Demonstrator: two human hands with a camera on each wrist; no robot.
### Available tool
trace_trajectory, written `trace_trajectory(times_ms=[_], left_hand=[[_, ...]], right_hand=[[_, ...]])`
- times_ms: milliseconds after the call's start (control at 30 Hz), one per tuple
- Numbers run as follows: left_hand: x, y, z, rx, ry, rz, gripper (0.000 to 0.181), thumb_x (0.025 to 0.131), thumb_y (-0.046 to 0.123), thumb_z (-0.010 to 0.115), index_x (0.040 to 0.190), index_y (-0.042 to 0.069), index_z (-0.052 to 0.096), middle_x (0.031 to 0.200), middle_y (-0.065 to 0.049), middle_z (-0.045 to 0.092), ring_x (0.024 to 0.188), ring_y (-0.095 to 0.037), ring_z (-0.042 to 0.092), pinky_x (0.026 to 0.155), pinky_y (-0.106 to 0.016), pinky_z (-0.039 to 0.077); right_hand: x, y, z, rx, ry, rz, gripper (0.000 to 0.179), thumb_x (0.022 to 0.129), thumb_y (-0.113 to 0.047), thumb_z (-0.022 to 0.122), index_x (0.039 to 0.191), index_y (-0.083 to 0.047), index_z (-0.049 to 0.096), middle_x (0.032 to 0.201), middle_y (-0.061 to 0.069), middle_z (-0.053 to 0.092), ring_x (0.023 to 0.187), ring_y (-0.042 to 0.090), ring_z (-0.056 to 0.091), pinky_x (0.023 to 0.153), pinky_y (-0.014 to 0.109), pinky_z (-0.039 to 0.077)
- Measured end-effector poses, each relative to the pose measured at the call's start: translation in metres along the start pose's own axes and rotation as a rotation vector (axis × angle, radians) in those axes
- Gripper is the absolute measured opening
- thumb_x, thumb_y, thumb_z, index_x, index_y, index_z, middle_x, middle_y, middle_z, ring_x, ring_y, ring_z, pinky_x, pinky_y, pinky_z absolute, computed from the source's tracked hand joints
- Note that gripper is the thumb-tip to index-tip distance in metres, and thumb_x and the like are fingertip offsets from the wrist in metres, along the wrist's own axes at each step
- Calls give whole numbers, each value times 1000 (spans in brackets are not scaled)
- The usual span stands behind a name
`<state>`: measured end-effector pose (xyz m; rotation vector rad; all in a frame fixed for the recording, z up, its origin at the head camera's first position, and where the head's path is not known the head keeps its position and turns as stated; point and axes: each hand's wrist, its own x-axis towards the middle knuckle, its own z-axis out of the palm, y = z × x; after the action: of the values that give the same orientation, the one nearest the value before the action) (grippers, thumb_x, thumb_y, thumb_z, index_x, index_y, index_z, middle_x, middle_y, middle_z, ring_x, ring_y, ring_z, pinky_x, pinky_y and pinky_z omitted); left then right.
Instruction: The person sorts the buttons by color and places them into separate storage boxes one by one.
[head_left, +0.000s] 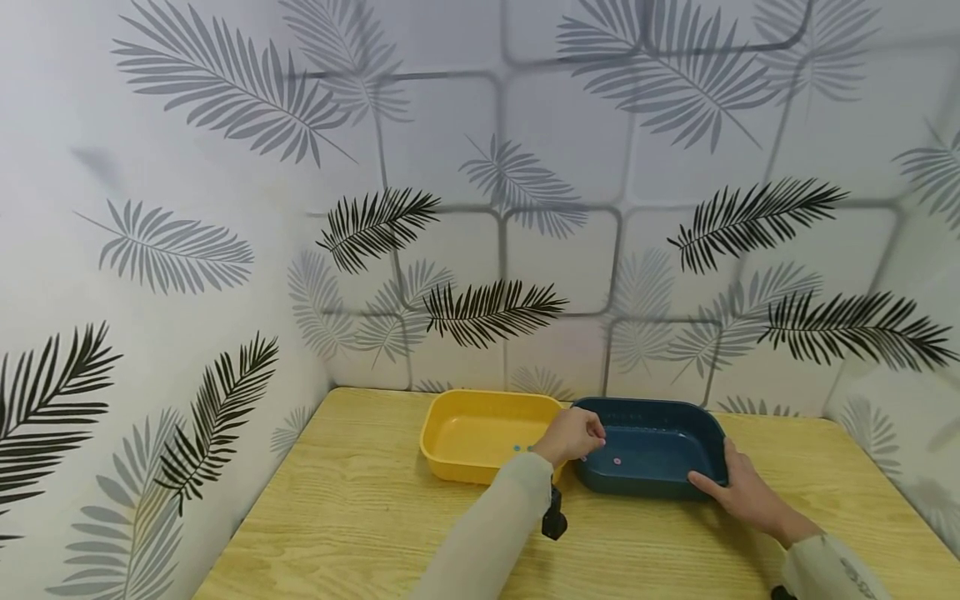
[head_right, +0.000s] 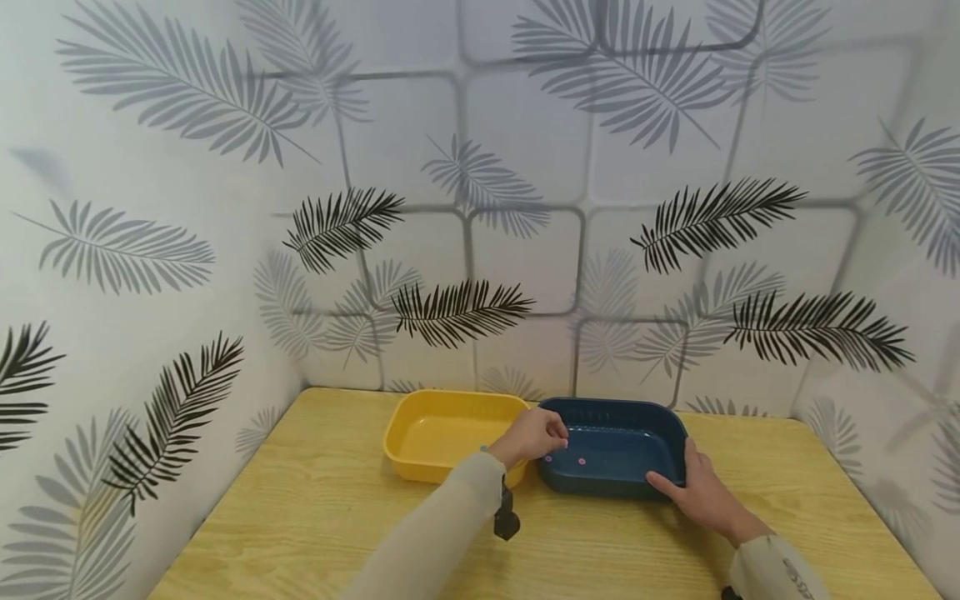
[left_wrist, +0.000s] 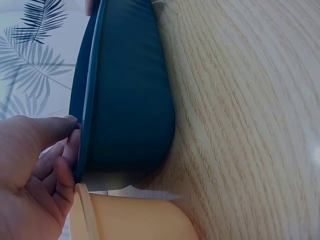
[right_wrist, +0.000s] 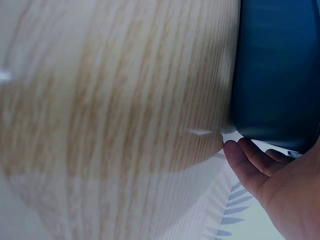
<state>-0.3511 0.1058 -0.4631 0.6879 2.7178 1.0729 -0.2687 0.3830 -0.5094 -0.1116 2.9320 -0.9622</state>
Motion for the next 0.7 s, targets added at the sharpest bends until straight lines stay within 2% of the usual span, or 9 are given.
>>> trace_trajectory(times_ms=[200,400,567,700], left_hand=[[-3,-2,-2,-46,7,-14,2,88,9,67,89,8,69,71,6,58,54,-10,56,50,-19,47],[-3,-6,-6,-116,-3,6,9,87,5,67,96,3,68,74,4,60,67,-19,63,52,-20,48],[-4,-8,-10,-151,-32,25,6,88,5,66,93,6,68,76,4,61,74,-21,65,57,-20,49],[-10,-8,-16,-170,-68,42,5,88,7,66,92,10,68,79,5,62,74,-17,63,62,-20,49]], right_hand=[[1,-1,1,-3,-5,2,105,94,-47,53,138,20,-14,137,51,1,123,64,11,95,71,20],[2,-3,1,-13,3,-1,105,94,-47,53,137,21,-15,136,52,2,122,65,13,95,70,21],[1,-4,0,-12,4,-1,104,94,-47,52,137,21,-14,136,52,2,122,65,13,94,70,22],[0,-3,0,-10,-11,17,105,95,-48,52,137,20,-15,135,52,2,122,65,13,94,71,22]])
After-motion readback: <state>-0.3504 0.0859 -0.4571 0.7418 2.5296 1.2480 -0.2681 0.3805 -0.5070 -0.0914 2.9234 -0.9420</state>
